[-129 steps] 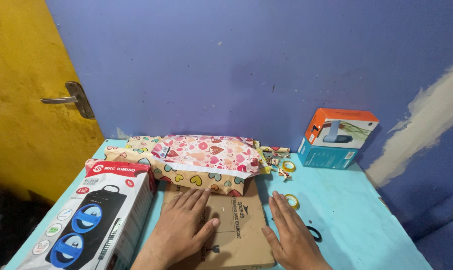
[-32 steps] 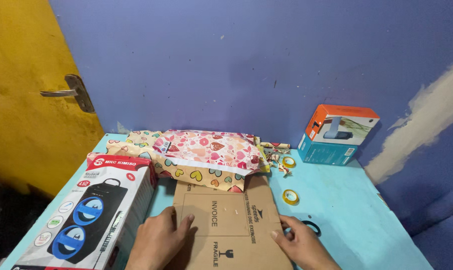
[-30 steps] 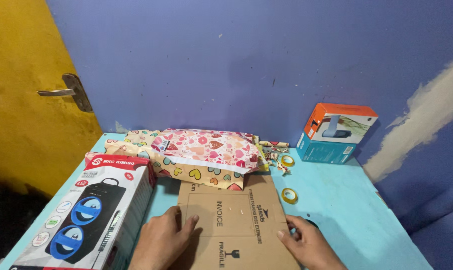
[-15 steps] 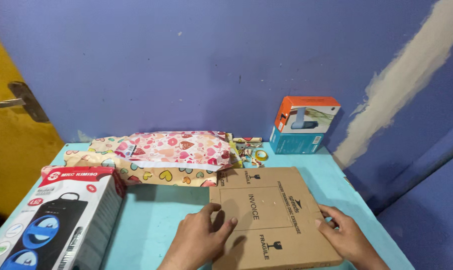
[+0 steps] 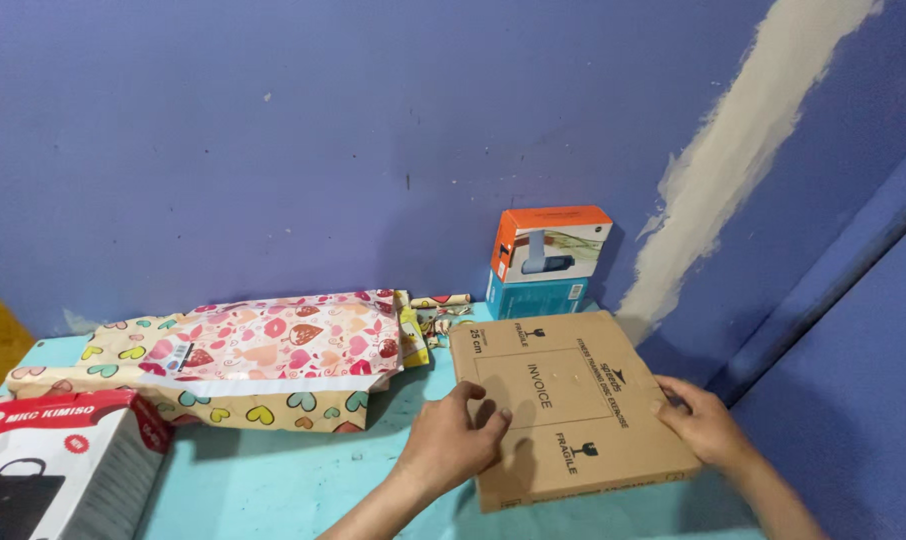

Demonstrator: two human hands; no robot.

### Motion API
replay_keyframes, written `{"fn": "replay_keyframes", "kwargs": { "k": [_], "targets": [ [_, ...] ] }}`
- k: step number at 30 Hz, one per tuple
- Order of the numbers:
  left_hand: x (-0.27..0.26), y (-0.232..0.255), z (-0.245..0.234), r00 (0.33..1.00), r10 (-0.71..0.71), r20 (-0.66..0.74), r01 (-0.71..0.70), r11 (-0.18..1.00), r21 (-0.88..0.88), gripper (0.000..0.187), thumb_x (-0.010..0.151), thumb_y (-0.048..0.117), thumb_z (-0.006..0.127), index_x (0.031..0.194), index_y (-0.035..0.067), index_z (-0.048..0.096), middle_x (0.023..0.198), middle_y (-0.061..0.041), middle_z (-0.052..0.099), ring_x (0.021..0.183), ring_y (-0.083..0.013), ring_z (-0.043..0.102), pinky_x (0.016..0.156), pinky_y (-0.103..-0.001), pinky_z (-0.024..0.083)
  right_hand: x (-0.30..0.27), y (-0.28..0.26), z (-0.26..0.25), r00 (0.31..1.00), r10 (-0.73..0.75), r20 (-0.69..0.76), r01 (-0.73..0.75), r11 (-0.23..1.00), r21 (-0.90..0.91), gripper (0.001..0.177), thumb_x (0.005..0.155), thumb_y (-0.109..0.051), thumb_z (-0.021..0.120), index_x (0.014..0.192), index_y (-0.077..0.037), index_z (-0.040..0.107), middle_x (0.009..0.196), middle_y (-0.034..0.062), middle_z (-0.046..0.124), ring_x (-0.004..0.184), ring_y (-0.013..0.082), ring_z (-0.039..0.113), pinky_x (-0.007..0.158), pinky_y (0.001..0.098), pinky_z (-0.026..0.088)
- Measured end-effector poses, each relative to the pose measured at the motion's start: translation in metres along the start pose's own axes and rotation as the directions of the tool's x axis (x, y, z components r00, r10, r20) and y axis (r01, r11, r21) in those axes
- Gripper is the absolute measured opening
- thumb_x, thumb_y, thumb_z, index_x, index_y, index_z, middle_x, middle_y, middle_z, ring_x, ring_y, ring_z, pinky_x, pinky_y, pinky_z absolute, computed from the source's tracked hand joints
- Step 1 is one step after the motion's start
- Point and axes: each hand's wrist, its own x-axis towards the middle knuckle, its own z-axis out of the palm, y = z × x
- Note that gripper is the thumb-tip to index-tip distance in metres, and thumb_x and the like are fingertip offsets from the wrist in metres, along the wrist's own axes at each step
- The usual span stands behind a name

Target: The person wraps a rectangular box with yellow patterned wrapping paper on a light blue table. They smooth the paper, fold the edges, and secure the seam with clear adhesive tape. The person uses scissors to trim excess paper and applies tape to hold the wrapping in place.

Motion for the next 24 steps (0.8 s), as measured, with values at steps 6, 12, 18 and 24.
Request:
{"fn": "replay_keyframes", "kwargs": {
  "k": [6, 12, 18, 24],
  "targets": [
    [0.045, 0.008, 0.042, 0.999, 0.045, 0.022, -0.046, 0.998, 0.053, 0.063, 0.084, 0.041, 0.067, 0.134, 0.002, 0.057, 0.107, -0.017, 0.076, 0.104, -0.0341, 0.073, 0.098, -0.039, 0.055, 0.033, 0.008, -0.020, 0.994, 0.111, -0.018, -0.111, 0.993, 0.034, 0.049, 0.091, -0.011, 0.060, 0.139, -0.006, 0.062, 0.120, 0.0123, 0.076, 0.104, 0.0217, 0.072, 0.094, 0.0336, 0.053],
    [0.071, 0.006, 0.069, 0.996, 0.089, 0.012, -0.089, 0.996, -0.014, 0.062, 0.082, 0.038, 0.067, 0.130, -0.001, 0.059, 0.109, -0.015, 0.077, 0.108, -0.0336, 0.072, 0.101, -0.039, 0.052, 0.048, 0.020, -0.021, 0.968, 0.243, -0.067, -0.244, 0.970, -0.004, 0.049, 0.092, -0.009, 0.058, 0.141, -0.008, 0.064, 0.118, 0.0143, 0.077, 0.103, 0.0236, 0.072, 0.094, 0.0338, 0.052],
    [0.085, 0.003, 0.084, 0.996, 0.092, 0.019, -0.092, 0.996, 0.008, 0.060, 0.084, 0.039, 0.065, 0.128, -0.002, 0.060, 0.108, -0.018, 0.076, 0.108, -0.0343, 0.072, 0.100, -0.040, 0.053, 0.066, 0.049, -0.015, 0.972, 0.233, -0.029, -0.229, 0.969, 0.089, 0.047, 0.093, -0.011, 0.059, 0.140, -0.007, 0.065, 0.116, 0.0160, 0.078, 0.101, 0.0255, 0.072, 0.091, 0.0357, 0.054],
    [0.093, -0.001, 0.086, 0.995, 0.092, 0.038, -0.091, 0.995, -0.034, 0.063, 0.084, 0.037, 0.066, 0.133, -0.002, 0.057, 0.112, -0.019, 0.075, 0.111, -0.0358, 0.070, 0.101, -0.041, 0.052, 0.069, 0.059, -0.015, 0.952, 0.291, -0.092, -0.289, 0.957, 0.037, 0.050, 0.095, -0.012, 0.056, 0.144, -0.009, 0.062, 0.126, 0.0140, 0.074, 0.110, 0.0245, 0.069, 0.098, 0.0349, 0.050]
  ]
}}
